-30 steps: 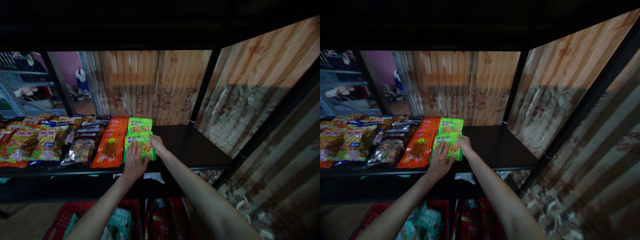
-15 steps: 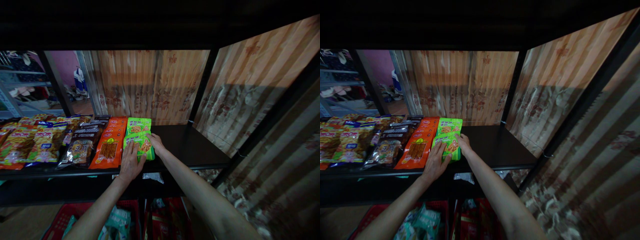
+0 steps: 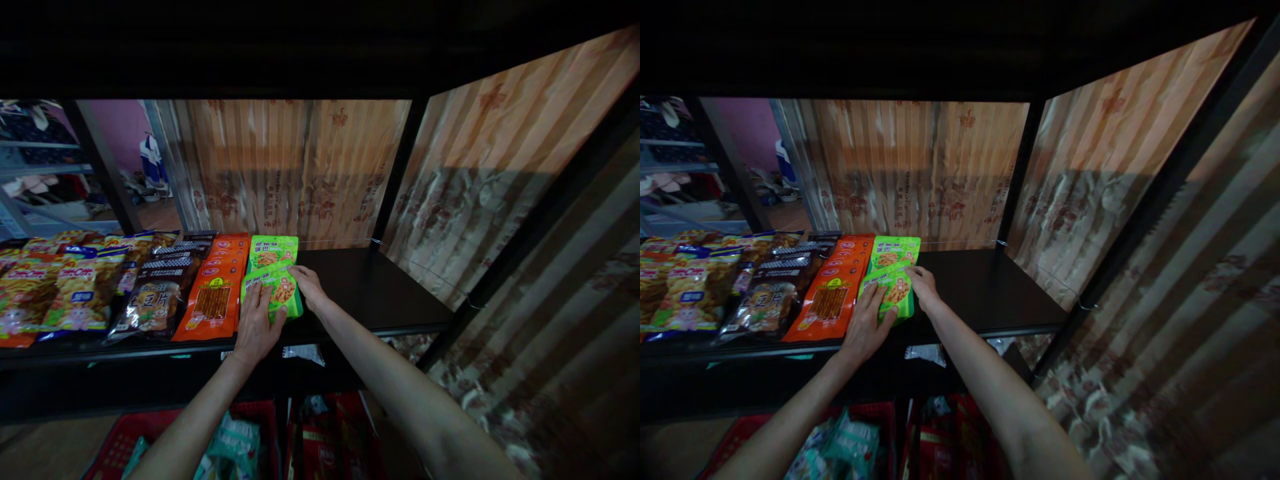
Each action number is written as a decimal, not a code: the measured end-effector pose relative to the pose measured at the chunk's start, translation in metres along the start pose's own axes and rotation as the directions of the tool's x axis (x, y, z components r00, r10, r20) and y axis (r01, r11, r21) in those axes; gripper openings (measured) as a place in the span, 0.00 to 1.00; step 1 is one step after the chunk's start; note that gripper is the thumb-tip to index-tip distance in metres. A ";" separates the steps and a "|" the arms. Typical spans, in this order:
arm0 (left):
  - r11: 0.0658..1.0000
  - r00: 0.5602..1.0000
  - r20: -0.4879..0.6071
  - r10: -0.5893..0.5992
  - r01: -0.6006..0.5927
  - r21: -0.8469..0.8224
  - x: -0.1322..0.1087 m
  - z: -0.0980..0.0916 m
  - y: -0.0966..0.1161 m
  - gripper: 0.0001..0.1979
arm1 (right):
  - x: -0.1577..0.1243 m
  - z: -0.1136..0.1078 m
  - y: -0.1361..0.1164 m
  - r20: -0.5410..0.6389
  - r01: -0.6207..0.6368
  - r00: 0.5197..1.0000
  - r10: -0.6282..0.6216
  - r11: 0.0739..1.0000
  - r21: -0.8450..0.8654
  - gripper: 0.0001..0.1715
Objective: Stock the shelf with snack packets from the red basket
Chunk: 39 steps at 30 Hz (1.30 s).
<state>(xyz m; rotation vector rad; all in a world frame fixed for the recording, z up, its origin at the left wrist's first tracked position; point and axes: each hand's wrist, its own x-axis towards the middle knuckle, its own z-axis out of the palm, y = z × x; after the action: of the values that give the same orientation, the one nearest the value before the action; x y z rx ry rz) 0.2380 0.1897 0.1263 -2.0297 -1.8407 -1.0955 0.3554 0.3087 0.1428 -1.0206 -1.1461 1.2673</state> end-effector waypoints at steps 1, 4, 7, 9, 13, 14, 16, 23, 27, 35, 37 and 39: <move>1.000 1.000 -0.005 0.009 -0.009 0.002 0.000 0.000 0.000 0.24 | 0.000 0.000 0.000 -0.007 0.004 1.000 -0.004 1.000 0.003 0.17; 1.000 0.999 -0.013 0.031 -0.031 -0.001 0.002 -0.001 0.001 0.24 | 0.001 -0.002 -0.001 -0.009 0.005 1.000 -0.005 1.000 0.002 0.17; 0.999 0.999 -0.005 0.036 -0.036 0.000 0.004 -0.002 0.002 0.24 | 0.002 -0.003 -0.003 -0.013 0.005 1.000 -0.005 1.000 0.000 0.16; 0.999 0.999 0.004 0.046 -0.046 0.004 0.005 -0.003 0.002 0.24 | 0.002 -0.004 -0.005 -0.021 -0.002 1.000 0.002 1.000 0.017 0.15; 0.997 0.997 0.013 0.073 -0.073 0.005 0.005 -0.002 0.002 0.25 | 0.001 -0.006 -0.006 -0.008 -0.017 1.000 0.018 0.997 0.075 0.16; 0.997 0.996 0.016 0.083 -0.083 0.005 0.004 -0.001 0.002 0.25 | 0.000 -0.007 -0.006 -0.008 -0.014 1.000 0.014 0.996 0.086 0.17; 0.995 0.995 0.017 0.099 -0.099 0.004 0.004 0.000 0.003 0.25 | 0.000 -0.009 -0.005 -0.013 -0.009 1.000 0.010 0.995 0.097 0.17; 0.989 0.989 0.005 0.149 -0.149 0.010 0.005 -0.003 0.009 0.23 | -0.002 -0.015 0.003 0.002 -0.011 1.000 0.011 0.997 0.081 0.18; 0.988 0.988 0.002 0.154 -0.154 0.000 0.004 -0.005 0.012 0.23 | -0.006 -0.019 0.006 -0.032 -0.011 0.999 0.013 0.998 0.066 0.20; 0.981 0.980 0.062 0.191 -0.193 0.024 0.005 -0.007 0.021 0.23 | 0.001 -0.018 0.003 0.026 0.126 0.992 -0.125 0.992 -0.014 0.18; 0.983 0.981 0.067 0.180 -0.181 0.017 0.009 -0.010 0.021 0.22 | 0.011 -0.017 -0.002 0.056 0.155 0.986 -0.154 0.988 -0.009 0.18; 0.992 0.989 0.083 0.123 -0.124 0.012 0.017 -0.014 0.020 0.22 | 0.024 -0.015 -0.007 0.054 0.125 0.991 -0.124 0.992 -0.004 0.18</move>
<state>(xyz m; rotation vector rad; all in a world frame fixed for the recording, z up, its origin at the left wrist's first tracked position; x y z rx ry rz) 0.2500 0.1903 0.1531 -2.1767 -1.7280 -0.9736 0.3706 0.3328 0.1488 -0.9105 -1.2371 1.1983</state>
